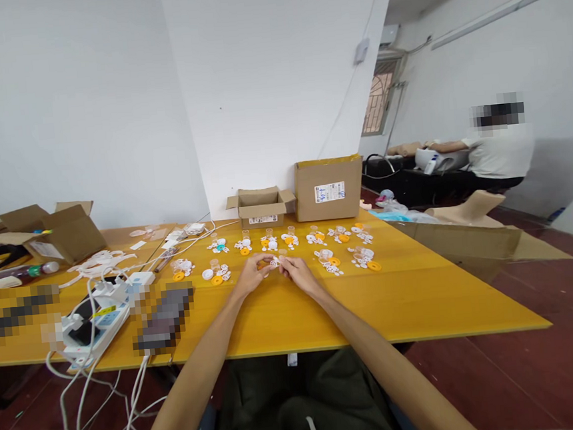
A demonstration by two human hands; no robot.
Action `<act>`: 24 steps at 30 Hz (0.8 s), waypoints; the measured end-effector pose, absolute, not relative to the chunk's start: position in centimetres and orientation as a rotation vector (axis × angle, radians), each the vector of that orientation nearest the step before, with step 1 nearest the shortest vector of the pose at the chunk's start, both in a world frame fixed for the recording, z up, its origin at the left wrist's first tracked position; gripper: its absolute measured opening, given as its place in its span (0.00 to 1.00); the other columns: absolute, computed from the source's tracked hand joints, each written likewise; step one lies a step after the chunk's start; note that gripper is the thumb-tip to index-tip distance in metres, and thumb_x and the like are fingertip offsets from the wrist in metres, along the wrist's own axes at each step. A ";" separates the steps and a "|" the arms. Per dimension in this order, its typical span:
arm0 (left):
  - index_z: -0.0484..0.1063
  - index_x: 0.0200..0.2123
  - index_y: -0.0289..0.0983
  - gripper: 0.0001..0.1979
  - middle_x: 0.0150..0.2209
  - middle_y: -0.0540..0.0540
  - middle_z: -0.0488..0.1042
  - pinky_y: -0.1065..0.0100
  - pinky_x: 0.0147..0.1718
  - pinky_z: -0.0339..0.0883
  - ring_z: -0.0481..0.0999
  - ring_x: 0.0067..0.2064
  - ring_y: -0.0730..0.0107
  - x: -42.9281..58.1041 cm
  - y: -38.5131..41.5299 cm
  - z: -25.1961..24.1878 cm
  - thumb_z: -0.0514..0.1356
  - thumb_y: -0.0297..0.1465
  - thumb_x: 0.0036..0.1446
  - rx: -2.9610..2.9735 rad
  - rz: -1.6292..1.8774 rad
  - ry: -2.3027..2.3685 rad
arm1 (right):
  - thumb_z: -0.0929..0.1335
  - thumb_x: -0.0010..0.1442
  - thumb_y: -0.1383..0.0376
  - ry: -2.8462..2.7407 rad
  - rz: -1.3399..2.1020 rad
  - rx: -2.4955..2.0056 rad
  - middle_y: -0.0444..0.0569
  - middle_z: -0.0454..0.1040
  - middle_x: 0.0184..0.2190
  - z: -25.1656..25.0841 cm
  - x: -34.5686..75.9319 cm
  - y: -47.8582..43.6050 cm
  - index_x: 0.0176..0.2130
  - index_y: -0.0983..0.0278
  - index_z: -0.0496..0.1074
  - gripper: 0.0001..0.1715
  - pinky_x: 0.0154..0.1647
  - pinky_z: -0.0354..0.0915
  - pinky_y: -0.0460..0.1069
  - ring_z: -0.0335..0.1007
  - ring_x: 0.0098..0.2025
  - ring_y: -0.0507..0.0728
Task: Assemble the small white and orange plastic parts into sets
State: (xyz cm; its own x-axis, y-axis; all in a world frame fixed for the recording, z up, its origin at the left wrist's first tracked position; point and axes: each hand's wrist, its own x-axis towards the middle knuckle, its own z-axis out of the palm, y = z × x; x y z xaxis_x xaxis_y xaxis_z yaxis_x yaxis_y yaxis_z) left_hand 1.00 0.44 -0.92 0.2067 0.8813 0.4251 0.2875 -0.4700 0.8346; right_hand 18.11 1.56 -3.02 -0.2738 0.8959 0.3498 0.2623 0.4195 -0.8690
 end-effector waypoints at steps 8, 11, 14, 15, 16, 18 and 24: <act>0.79 0.34 0.41 0.05 0.35 0.47 0.79 0.62 0.50 0.65 0.75 0.44 0.61 0.9 0.2 -0.9 0.66 0.32 0.51 1.984 1.297 1.161 | 0.62 0.60 0.50 -1.667 0.509 -1.197 0.46 0.73 0.23 -2.9 19.4 1.7 0.26 0.60 0.70 0.20 0.29 0.57 0.48 0.66 0.28 0.57; 0.78 0.32 0.41 0.02 0.33 0.47 0.78 0.62 0.49 0.65 0.74 0.43 0.61 1.0 0.1 -1.0 0.65 0.31 0.52 2.036 1.290 1.152 | 0.64 0.59 0.54 -1.666 0.400 -1.263 0.47 0.74 0.26 -2.8 19.7 1.7 0.26 0.59 0.70 0.16 0.29 0.56 0.48 0.67 0.29 0.57; 0.77 0.29 0.41 0.02 0.32 0.47 0.78 0.62 0.48 0.64 0.74 0.42 0.61 1.1 0.0 -1.0 0.64 0.30 0.53 2.100 1.266 1.163 | 0.66 0.58 0.57 -1.699 0.336 -1.314 0.48 0.75 0.27 -3.0 19.8 1.8 0.26 0.59 0.70 0.12 0.31 0.56 0.48 0.67 0.31 0.57; 0.77 0.29 0.41 0.03 0.32 0.47 0.78 0.61 0.48 0.63 0.74 0.42 0.60 1.1 -0.1 -1.0 0.64 0.30 0.54 2.126 1.254 1.168 | 0.67 0.58 0.58 -1.713 0.320 -1.326 0.49 0.75 0.27 -3.1 19.8 1.8 0.25 0.59 0.70 0.12 0.31 0.55 0.48 0.67 0.31 0.57; 0.77 0.28 0.41 0.04 0.32 0.47 0.78 0.61 0.48 0.63 0.74 0.42 0.60 1.1 -0.1 -1.0 0.63 0.30 0.54 2.153 1.239 1.171 | 0.67 0.58 0.58 -1.725 0.303 -1.336 0.49 0.75 0.27 -3.2 19.9 1.9 0.25 0.59 0.71 0.12 0.30 0.55 0.48 0.67 0.31 0.57; 0.78 0.29 0.41 0.04 0.33 0.46 0.79 0.60 0.48 0.62 0.73 0.42 0.59 1.1 -0.1 -1.0 0.63 0.31 0.56 2.208 1.208 1.174 | 0.68 0.57 0.58 -1.734 0.258 -1.366 0.49 0.75 0.27 -3.3 19.9 2.0 0.25 0.59 0.71 0.12 0.29 0.54 0.49 0.67 0.31 0.57; 0.79 0.35 0.42 0.06 0.37 0.45 0.79 0.59 0.50 0.60 0.72 0.46 0.58 1.1 -0.3 -1.2 0.61 0.33 0.58 2.344 1.068 1.166 | 0.68 0.58 0.61 -1.697 0.218 -1.524 0.53 0.76 0.29 -2.9 19.9 1.6 0.25 0.59 0.73 0.11 0.28 0.54 0.50 0.69 0.31 0.59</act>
State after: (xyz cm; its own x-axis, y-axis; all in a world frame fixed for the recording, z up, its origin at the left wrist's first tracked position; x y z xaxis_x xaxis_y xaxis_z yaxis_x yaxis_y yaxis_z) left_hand 1.13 -0.34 -1.23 0.3896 0.7839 0.4834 0.5504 -0.6190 0.5602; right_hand 19.93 1.58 -2.92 0.0749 0.8892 0.4514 0.7462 0.2503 -0.6169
